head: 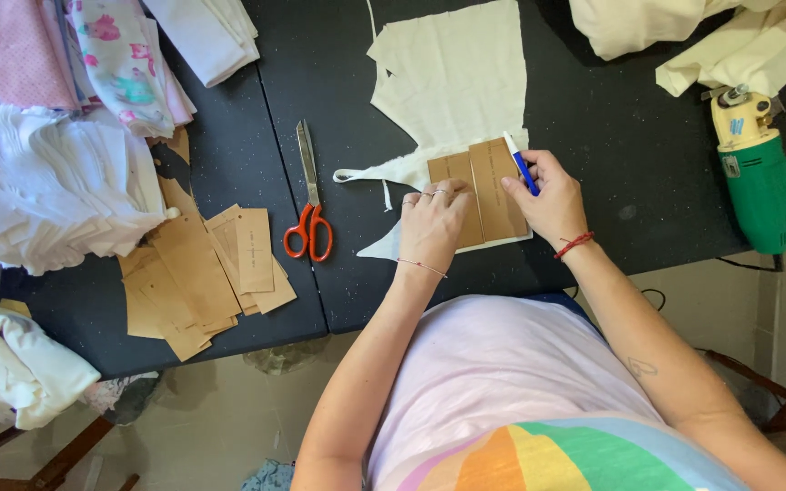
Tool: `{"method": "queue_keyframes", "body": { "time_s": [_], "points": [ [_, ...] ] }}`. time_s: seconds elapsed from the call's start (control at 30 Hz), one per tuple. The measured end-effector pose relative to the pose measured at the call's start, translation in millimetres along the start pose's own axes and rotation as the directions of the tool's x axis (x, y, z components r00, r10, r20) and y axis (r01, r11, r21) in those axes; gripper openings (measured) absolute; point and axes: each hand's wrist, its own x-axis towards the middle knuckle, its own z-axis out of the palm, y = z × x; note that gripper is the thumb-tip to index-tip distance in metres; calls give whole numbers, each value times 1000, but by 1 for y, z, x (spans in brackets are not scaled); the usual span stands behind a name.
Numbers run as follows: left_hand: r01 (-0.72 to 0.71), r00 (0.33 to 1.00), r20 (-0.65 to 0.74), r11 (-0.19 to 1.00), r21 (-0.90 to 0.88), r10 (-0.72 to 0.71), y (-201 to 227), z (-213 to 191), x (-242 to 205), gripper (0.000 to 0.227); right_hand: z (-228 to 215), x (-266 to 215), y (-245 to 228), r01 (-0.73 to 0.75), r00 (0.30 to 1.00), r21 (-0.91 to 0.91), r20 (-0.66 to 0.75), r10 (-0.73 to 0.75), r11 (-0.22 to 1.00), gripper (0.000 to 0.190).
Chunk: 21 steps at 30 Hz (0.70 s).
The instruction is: The person organizes cardboard patterns and a notebook in a box, then moves to a table to arrange fabric and pattern pieces. They use a pen to trace the cardboard patterns onto the fabric.
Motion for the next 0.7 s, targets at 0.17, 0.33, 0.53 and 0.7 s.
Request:
{"method": "queue_keyframes", "body": {
  "time_s": [0.17, 0.33, 0.53, 0.7],
  "points": [
    [13, 998, 59, 1000, 18, -14, 4, -13, 6, 12, 2, 2, 5, 43, 999, -21, -20, -43, 999, 32],
    [-11, 999, 40, 1000, -7, 11, 7, 3, 10, 16, 1, 1, 0, 54, 998, -37, -38, -55, 998, 33],
    [-69, 994, 81, 998, 7, 68, 21, -7, 24, 23, 1, 3, 1, 75, 997, -36, -29, -76, 997, 35],
    [-46, 986, 157, 999, -13, 48, 23, -1, 25, 27, 0, 2, -5, 83, 996, -50, -38, -85, 995, 34]
  ]
}}
